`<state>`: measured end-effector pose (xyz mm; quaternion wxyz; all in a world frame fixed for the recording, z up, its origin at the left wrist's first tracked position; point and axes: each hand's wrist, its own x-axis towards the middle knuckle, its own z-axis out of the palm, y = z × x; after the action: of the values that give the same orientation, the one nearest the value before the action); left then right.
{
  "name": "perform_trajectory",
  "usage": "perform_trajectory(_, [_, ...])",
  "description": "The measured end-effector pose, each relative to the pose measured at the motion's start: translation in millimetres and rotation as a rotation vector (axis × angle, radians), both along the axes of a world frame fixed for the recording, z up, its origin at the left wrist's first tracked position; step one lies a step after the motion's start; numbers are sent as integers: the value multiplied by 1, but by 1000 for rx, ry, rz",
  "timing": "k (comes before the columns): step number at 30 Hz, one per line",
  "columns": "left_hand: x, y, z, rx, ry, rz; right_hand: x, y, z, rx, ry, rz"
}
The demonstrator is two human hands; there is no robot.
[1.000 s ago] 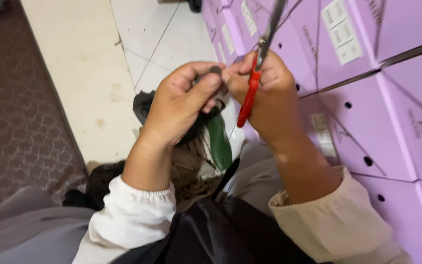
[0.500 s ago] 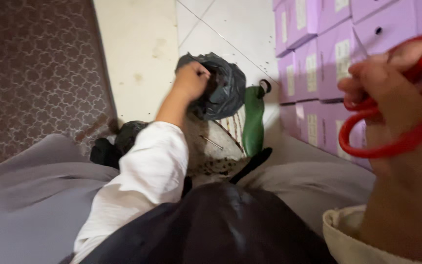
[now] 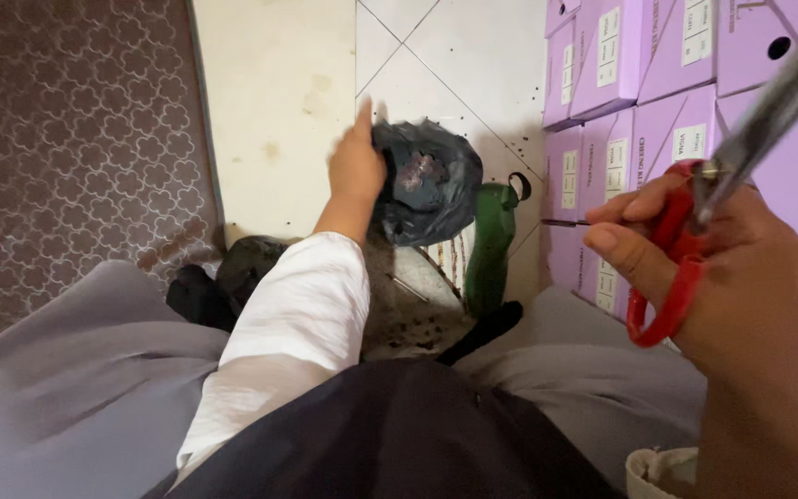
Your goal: The person trims the edges of a dark flower-shaped craft piece using red-handled scissors. After trimming, they place the piece into a black plastic bag and use a green shoe last to press the item against a cloth on the floor.
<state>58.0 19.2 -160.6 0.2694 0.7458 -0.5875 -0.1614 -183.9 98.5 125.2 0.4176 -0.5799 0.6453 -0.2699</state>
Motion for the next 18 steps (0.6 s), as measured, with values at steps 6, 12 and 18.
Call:
perform_trajectory(6, [-106, 41, -8, 184, 367, -247, -13, -16, -27, 53, 169, -17])
perform_trajectory(12, [-135, 51, 23, -14, 710, -186, -24, -37, -49, -23, 75, 58])
perform_trajectory(18, [-67, 10, 49, -7, 612, -205, -24, -48, -58, 147, 322, -173])
